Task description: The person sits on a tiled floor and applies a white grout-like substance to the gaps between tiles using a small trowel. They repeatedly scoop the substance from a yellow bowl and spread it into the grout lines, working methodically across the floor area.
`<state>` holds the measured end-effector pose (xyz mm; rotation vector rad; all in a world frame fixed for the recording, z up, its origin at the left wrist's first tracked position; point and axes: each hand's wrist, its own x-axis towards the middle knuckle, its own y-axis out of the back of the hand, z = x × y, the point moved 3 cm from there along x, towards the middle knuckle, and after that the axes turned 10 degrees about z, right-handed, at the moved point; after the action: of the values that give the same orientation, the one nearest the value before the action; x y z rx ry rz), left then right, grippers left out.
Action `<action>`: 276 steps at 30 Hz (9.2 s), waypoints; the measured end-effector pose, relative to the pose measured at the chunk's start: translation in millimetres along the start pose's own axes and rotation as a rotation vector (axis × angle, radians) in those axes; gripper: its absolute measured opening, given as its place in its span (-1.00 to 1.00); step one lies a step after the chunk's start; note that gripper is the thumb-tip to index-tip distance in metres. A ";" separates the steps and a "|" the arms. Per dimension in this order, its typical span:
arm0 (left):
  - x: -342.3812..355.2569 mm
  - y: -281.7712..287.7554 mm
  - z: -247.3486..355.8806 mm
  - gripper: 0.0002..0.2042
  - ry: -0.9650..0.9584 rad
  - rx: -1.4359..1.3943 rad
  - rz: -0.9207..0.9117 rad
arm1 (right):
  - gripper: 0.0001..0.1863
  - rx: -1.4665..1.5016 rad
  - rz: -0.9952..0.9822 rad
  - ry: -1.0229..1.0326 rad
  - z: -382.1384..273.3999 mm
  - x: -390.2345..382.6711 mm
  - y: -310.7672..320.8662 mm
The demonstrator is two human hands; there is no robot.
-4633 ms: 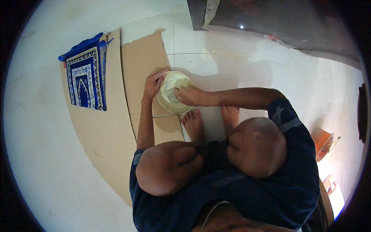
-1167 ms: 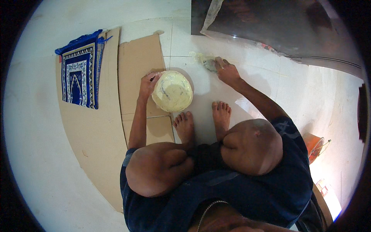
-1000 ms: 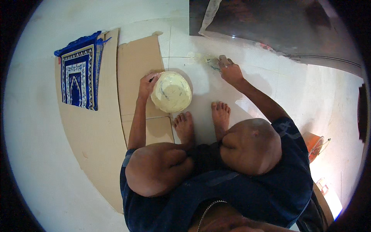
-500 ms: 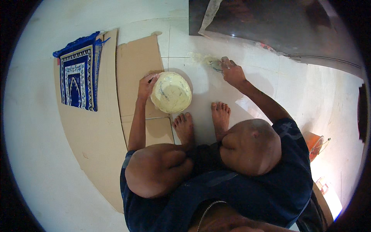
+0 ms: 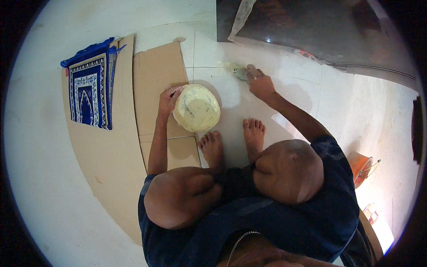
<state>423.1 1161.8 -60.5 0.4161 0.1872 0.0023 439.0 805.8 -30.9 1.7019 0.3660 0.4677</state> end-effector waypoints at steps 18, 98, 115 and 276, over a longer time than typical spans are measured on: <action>-3.4 -0.8 1.2 -0.76 0.055 -0.037 0.027 | -0.63 0.024 0.002 0.214 -25.2 103.3 -17.2; -111.2 42.8 -76.6 -0.76 0.336 -0.187 0.508 | -0.38 0.120 0.019 0.213 -44.1 72.1 -36.1; -103.9 47.5 -73.1 -0.77 0.268 -0.160 0.502 | -0.63 -0.062 -0.106 -0.687 19.6 -4.1 22.0; -109.5 55.2 -49.7 -0.75 0.190 -0.196 0.461 | -0.51 -0.065 0.160 -0.073 -96.9 114.8 -32.1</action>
<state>308.4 1227.8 -63.2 0.2556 0.2721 0.5109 490.7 950.4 -36.4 1.6865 0.1607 0.5272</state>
